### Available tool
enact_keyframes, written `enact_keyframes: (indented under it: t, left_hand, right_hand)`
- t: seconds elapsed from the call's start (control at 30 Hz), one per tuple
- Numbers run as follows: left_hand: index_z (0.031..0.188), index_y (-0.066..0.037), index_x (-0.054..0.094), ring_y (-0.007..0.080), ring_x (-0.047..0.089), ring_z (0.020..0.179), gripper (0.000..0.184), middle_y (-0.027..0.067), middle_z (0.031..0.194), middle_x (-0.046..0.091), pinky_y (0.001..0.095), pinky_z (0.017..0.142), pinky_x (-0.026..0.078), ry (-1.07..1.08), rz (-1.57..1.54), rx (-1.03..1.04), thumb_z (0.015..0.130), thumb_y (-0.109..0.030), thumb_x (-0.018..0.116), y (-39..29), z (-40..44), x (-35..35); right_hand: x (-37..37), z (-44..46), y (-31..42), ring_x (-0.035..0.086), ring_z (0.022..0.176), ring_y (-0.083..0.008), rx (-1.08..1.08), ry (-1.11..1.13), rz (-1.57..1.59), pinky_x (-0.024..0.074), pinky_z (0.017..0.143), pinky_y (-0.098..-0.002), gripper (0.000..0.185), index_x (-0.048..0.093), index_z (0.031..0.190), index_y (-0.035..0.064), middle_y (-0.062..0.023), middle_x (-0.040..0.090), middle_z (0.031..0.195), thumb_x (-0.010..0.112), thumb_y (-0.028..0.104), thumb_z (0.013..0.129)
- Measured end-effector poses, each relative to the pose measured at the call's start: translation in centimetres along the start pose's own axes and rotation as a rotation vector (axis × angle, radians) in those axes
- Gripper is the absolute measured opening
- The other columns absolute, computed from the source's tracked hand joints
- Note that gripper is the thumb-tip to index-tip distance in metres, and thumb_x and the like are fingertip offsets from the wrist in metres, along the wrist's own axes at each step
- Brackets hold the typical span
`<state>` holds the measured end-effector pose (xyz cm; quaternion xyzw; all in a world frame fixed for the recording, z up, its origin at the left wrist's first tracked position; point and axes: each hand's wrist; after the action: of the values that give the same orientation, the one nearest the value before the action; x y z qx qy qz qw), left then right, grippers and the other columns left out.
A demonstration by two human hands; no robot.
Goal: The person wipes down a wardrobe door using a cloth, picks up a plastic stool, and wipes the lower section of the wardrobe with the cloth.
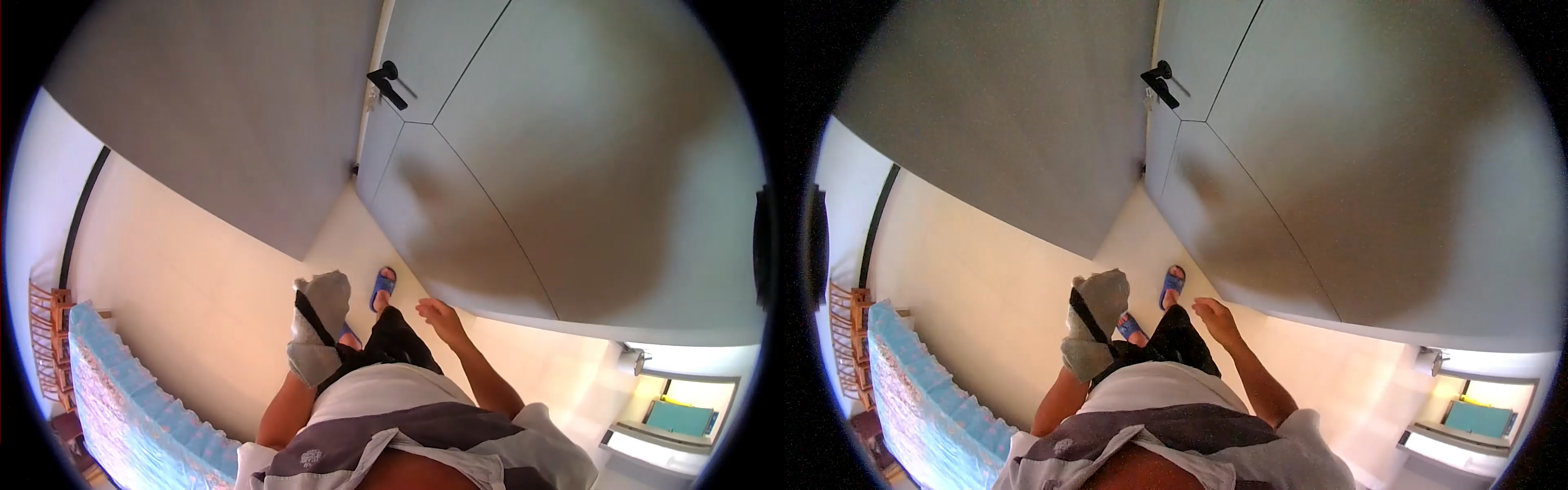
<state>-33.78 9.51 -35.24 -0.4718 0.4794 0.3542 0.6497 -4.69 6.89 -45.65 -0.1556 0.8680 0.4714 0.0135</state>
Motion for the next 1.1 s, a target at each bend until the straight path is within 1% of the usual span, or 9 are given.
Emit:
enact_keyframes:
  t: [0.27,0.5,0.7,0.77,0.83,0.9,0.93,0.97,1.1]
  left_hand:
    - [0.084,-0.007,0.057,0.0248,0.058,0.076,0.017,0.0117,0.081,0.058,0.0356,0.065,0.041,-0.054,-0.197,-0.008,0.074,-0.022,0.054,-3.0,-1.2,0.4]
    - [0.088,-0.004,0.057,0.0256,0.058,0.081,0.023,0.0149,0.084,0.059,0.0364,0.069,0.042,-0.124,-0.666,-0.352,0.079,-0.024,0.049,-6.0,-1.4,4.8]
    - [0.091,-0.001,0.057,0.0264,0.058,0.086,0.028,0.0177,0.087,0.059,0.0371,0.072,0.043,-0.115,-1.037,-0.655,0.083,-0.025,0.045,-9.3,-2.9,7.9]
    - [0.092,0.0,0.057,0.0266,0.058,0.087,0.03,0.0186,0.088,0.06,0.0373,0.073,0.043,-0.104,-1.086,-0.706,0.084,-0.026,0.044,-10.1,-3.2,8.6]
    - [0.093,0.001,0.057,0.0268,0.058,0.089,0.032,0.0195,0.089,0.06,0.0375,0.074,0.044,-0.107,-1.117,-0.757,0.085,-0.026,0.042,-10.8,-3.6,9.1]
    - [0.094,0.002,0.057,0.0271,0.059,0.09,0.034,0.0204,0.09,0.06,0.0377,0.075,0.044,-0.136,-1.119,-0.819,0.086,-0.027,0.041,-11.4,-4.3,9.3]
    - [0.095,0.002,0.057,0.0272,0.059,0.091,0.035,0.0209,0.09,0.06,0.0378,0.075,0.044,-0.156,-1.112,-0.85,0.087,-0.027,0.04,-11.5,-4.4,9.3]
    - [0.095,0.003,0.057,0.0273,0.059,0.092,0.036,0.0214,0.091,0.06,0.0379,0.076,0.045,-0.169,-1.099,-0.872,0.088,-0.028,0.04,-11.5,-4.4,9.2]
    - [0.1,0.005,0.057,0.0251,0.061,0.092,0.046,0.0248,0.091,0.062,0.0331,0.079,0.045,-0.267,-0.965,-0.912,0.092,-0.035,0.035,-11.3,-5.0,7.7]
  right_hand:
    - [-5.7,-5.1,-0.9,0.058,0.099,-0.0164,-0.175,-0.447,0.229,0.0472,0.082,-0.0301,0.024,0.059,0.109,0.0042,-0.0068,0.062,0.104,0.051,0.017,0.09]
    - [-11.5,-7.6,0.6,0.059,0.094,-0.0171,-0.354,-0.662,0.178,0.0482,0.083,-0.0305,0.022,0.058,0.108,0.0019,-0.0087,0.061,0.103,0.05,0.013,0.09]
    - [-10.7,-6.6,-9.4,0.059,0.087,-0.0109,-0.017,-0.218,0.117,0.0451,0.072,-0.0239,0.025,0.059,0.107,0.0057,-0.0032,0.065,0.093,0.056,0.022,0.087]
    - [-9.3,-5.4,-15.5,0.06,0.087,-0.0139,-0.006,-0.004,-0.059,0.0462,0.074,-0.0273,0.024,0.06,0.106,0.0058,-0.0045,0.065,0.096,0.056,0.021,0.088]
    - [-8.5,-3.3,-22.9,0.06,0.095,-0.0253,-0.415,0.226,-0.751,0.0441,0.087,-0.0335,0.029,0.061,0.105,0.0009,-0.0141,0.064,0.1,0.05,0.022,0.088]
    - [-7.3,-3.4,-21.6,0.055,0.101,-0.0216,-0.166,0.51,-0.705,0.0424,0.088,-0.0339,0.025,0.058,0.109,0.0056,-0.008,0.06,0.108,0.045,0.021,0.094]
    - [-5.8,-2.3,-24.2,0.057,0.101,-0.0296,0.116,0.519,-0.529,0.0439,0.087,-0.0365,0.028,0.062,0.103,0.0035,-0.0193,0.06,0.106,0.048,0.022,0.087]
    - [-6.2,-2.1,-24.1,0.058,0.097,-0.027,-0.161,0.571,-0.811,0.0437,0.087,-0.0356,0.03,0.061,0.105,0.0019,-0.0172,0.062,0.102,0.05,0.022,0.086]
    - [-8.6,-1.9,-24.0,0.058,0.093,-0.0259,-0.057,0.63,-0.887,0.0445,0.084,-0.0352,0.03,0.061,0.105,0.0018,-0.016,0.062,0.099,0.051,0.022,0.085]
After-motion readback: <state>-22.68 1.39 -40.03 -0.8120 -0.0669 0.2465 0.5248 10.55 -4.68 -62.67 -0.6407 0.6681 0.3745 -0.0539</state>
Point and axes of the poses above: each hand's wrist, its own z-axis towards the middle knuckle, its own x-axis out of the palm, y = z × x
